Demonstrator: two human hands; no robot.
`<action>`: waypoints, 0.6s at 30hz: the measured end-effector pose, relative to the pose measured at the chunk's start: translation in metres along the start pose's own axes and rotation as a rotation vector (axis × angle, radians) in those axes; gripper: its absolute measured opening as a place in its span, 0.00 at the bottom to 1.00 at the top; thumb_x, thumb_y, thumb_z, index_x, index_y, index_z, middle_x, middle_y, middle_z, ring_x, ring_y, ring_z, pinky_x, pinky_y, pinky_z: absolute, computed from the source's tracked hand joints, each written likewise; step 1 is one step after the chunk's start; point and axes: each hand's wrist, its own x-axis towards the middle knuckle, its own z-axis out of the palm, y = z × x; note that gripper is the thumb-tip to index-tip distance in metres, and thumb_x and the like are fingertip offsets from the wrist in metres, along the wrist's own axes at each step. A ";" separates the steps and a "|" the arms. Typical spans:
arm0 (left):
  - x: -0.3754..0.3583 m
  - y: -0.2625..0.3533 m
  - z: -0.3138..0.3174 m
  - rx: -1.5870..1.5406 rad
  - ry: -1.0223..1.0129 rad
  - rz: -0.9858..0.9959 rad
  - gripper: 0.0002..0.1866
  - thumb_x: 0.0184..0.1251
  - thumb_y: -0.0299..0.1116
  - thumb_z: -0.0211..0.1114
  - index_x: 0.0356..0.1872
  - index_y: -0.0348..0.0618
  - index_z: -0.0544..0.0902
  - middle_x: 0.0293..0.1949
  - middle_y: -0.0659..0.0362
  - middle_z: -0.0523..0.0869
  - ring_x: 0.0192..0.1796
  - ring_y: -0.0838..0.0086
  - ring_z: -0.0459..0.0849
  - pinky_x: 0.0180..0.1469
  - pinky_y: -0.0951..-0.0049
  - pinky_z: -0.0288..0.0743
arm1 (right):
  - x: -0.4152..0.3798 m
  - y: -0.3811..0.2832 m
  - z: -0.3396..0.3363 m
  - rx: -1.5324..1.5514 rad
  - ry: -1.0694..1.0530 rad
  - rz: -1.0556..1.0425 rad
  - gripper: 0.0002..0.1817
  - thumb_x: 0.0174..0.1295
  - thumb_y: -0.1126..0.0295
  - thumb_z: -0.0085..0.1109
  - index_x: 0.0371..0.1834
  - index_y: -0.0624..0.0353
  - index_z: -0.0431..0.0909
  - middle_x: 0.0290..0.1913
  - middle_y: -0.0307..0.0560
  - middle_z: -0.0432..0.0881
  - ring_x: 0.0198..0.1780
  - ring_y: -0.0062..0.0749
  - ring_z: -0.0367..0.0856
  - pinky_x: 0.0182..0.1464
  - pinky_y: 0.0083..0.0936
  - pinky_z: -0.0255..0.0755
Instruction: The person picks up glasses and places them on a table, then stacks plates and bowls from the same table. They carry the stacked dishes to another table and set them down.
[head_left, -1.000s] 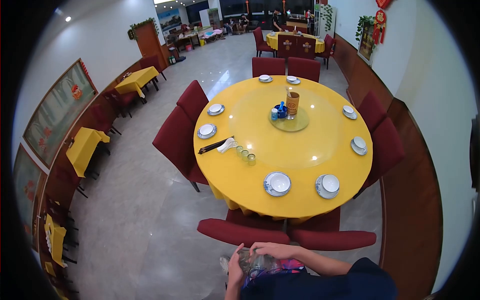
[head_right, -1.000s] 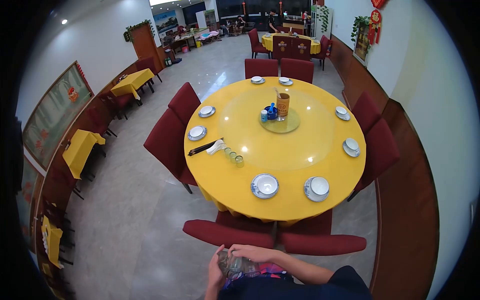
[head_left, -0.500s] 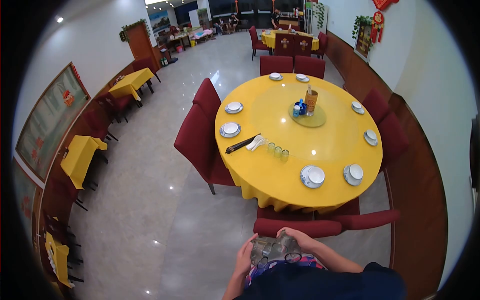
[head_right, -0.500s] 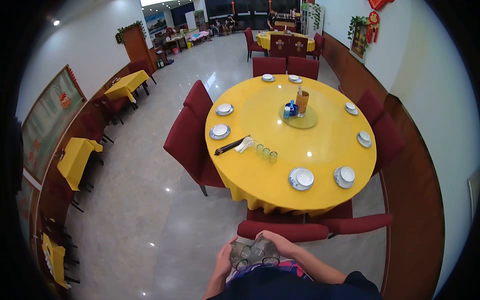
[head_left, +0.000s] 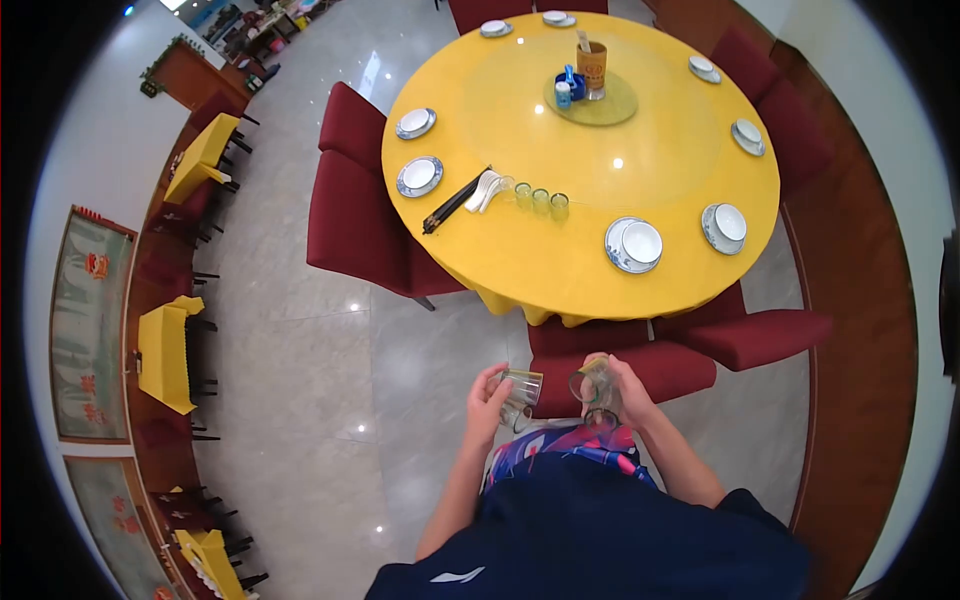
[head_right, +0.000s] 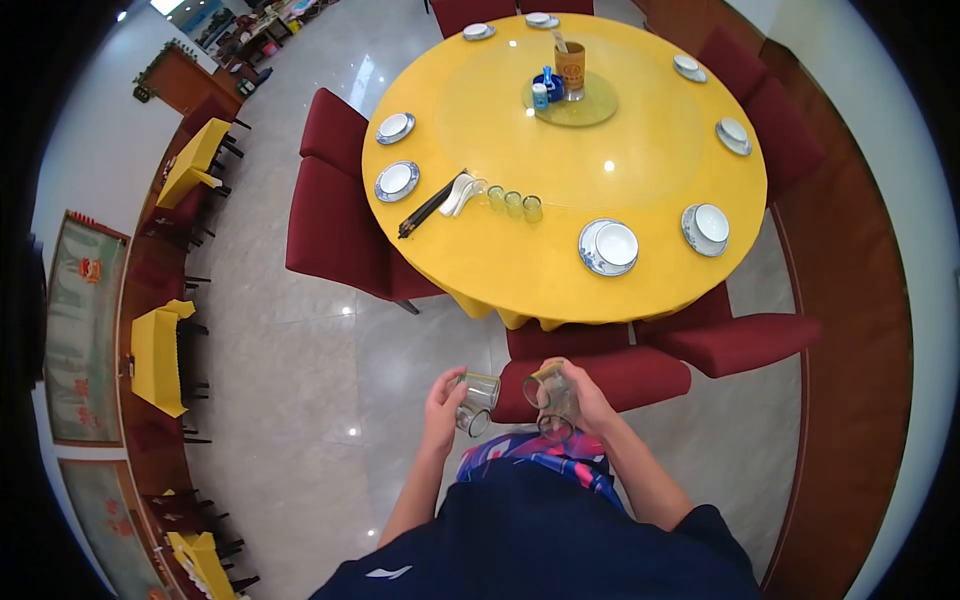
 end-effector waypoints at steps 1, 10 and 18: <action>0.012 0.002 0.000 0.069 -0.015 -0.006 0.20 0.68 0.32 0.63 0.60 0.42 0.74 0.36 0.62 0.82 0.39 0.82 0.80 0.41 0.79 0.72 | 0.010 -0.006 0.000 0.025 0.038 -0.050 0.20 0.70 0.53 0.41 0.57 0.52 0.65 0.34 0.51 0.80 0.25 0.39 0.81 0.22 0.27 0.76; 0.154 0.029 0.012 1.225 -0.139 0.426 0.31 0.57 0.43 0.72 0.59 0.42 0.72 0.48 0.49 0.83 0.44 0.57 0.84 0.45 0.63 0.77 | 0.077 -0.050 -0.045 -0.207 0.255 -0.310 0.20 0.63 0.63 0.55 0.55 0.57 0.66 0.45 0.43 0.76 0.44 0.26 0.78 0.42 0.21 0.75; 0.305 0.022 0.041 1.328 0.012 0.450 0.37 0.53 0.47 0.74 0.62 0.47 0.68 0.38 0.49 0.84 0.42 0.54 0.84 0.41 0.59 0.77 | 0.086 -0.083 -0.050 -1.001 0.681 -0.478 0.26 0.55 0.55 0.69 0.49 0.58 0.70 0.32 0.55 0.81 0.35 0.52 0.83 0.37 0.36 0.75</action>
